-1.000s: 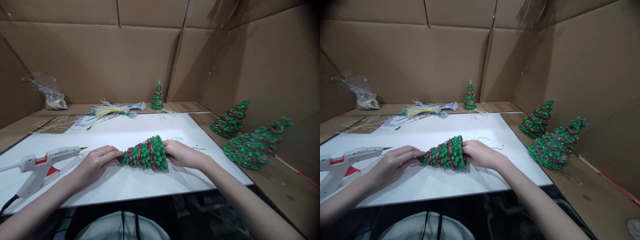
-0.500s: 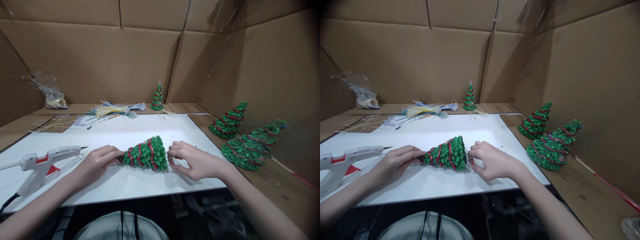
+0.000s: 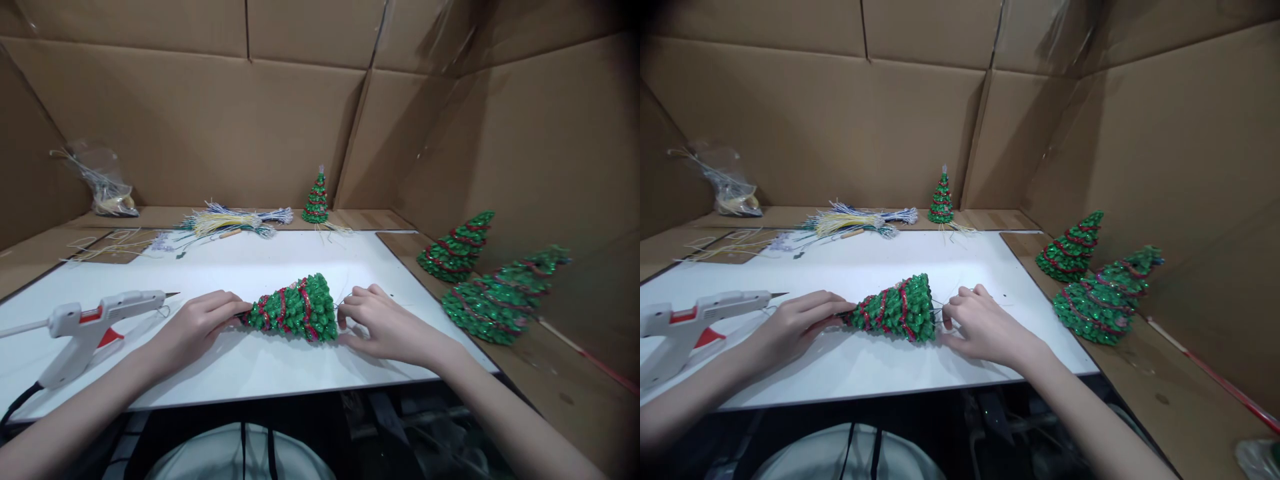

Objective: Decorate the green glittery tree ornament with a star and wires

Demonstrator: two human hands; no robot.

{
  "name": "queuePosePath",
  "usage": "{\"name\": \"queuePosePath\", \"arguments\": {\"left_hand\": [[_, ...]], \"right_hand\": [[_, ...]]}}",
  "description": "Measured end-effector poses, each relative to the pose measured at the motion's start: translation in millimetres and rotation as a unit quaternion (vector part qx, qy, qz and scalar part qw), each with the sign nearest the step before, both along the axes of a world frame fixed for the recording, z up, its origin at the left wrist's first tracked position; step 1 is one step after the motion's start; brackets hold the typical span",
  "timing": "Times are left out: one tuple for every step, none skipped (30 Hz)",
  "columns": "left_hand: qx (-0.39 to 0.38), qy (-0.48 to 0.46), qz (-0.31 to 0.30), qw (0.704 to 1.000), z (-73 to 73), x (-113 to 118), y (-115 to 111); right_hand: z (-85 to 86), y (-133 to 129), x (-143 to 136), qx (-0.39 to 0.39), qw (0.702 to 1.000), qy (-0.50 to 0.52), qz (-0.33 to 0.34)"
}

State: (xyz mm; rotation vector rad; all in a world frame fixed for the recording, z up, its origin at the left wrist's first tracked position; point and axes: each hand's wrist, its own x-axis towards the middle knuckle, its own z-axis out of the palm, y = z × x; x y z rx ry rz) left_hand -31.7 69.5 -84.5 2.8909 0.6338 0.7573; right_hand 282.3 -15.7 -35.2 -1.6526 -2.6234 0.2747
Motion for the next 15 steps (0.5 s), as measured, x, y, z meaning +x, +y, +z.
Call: {"name": "queuePosePath", "arguments": {"left_hand": [[0.001, 0.000, -0.001, 1.000, -0.1, 0, 0], [0.003, 0.000, -0.002, 1.000, -0.3, 0, 0], [0.004, 0.001, -0.002, 1.000, -0.5, 0, 0], [0.005, 0.001, -0.003, 1.000, -0.9, 0, 0], [0.006, 0.000, -0.003, 1.000, -1.3, 0, 0], [0.007, 0.000, -0.002, 1.000, -1.7, 0, 0], [0.008, -0.001, -0.002, 1.000, -2.2, 0, 0], [0.010, -0.001, -0.002, 1.000, -2.6, 0, 0], [0.011, -0.002, -0.003, 1.000, -3.0, 0, 1], [0.013, -0.003, -0.003, 1.000, -3.4, -1, 1], [0.013, -0.003, -0.001, 1.000, -3.7, -1, 1], [0.013, -0.005, -0.001, 1.000, -3.8, -1, 1], [0.013, -0.006, -0.001, 1.000, -3.9, -1, 1], [0.013, -0.007, -0.001, 1.000, -3.9, -1, 1], [0.013, -0.008, -0.001, 1.000, -3.7, -1, 1]], "right_hand": [[-1.4, 0, -1, 0.015, 1.000, -0.011, -0.014], [-2.9, 0, -2, 0.030, 0.999, -0.024, -0.026], [-4.3, 0, -2, 0.045, 0.998, -0.039, -0.037], [-5.9, 1, -3, 0.060, 0.996, -0.055, -0.045], [-7.7, 1, -3, 0.073, 0.994, -0.070, -0.051], [-9.7, 3, -4, 0.085, 0.991, -0.082, -0.056], [-12.1, 4, -4, 0.096, 0.989, -0.091, -0.060], [-14.8, 6, -4, 0.105, 0.988, -0.098, -0.062], [-17.7, 7, -4, 0.114, 0.986, -0.102, -0.062], [-20.6, 8, -3, 0.125, 0.984, -0.107, -0.062], [-23.4, 9, -3, 0.135, 0.983, -0.111, -0.062], [-25.7, 10, -3, 0.144, 0.981, -0.112, -0.063], [-27.4, 10, -2, 0.153, 0.980, -0.112, -0.066], [-28.4, 11, -2, 0.162, 0.978, -0.109, -0.068], [-28.4, 11, -1, 0.172, 0.977, -0.106, -0.070]]}}
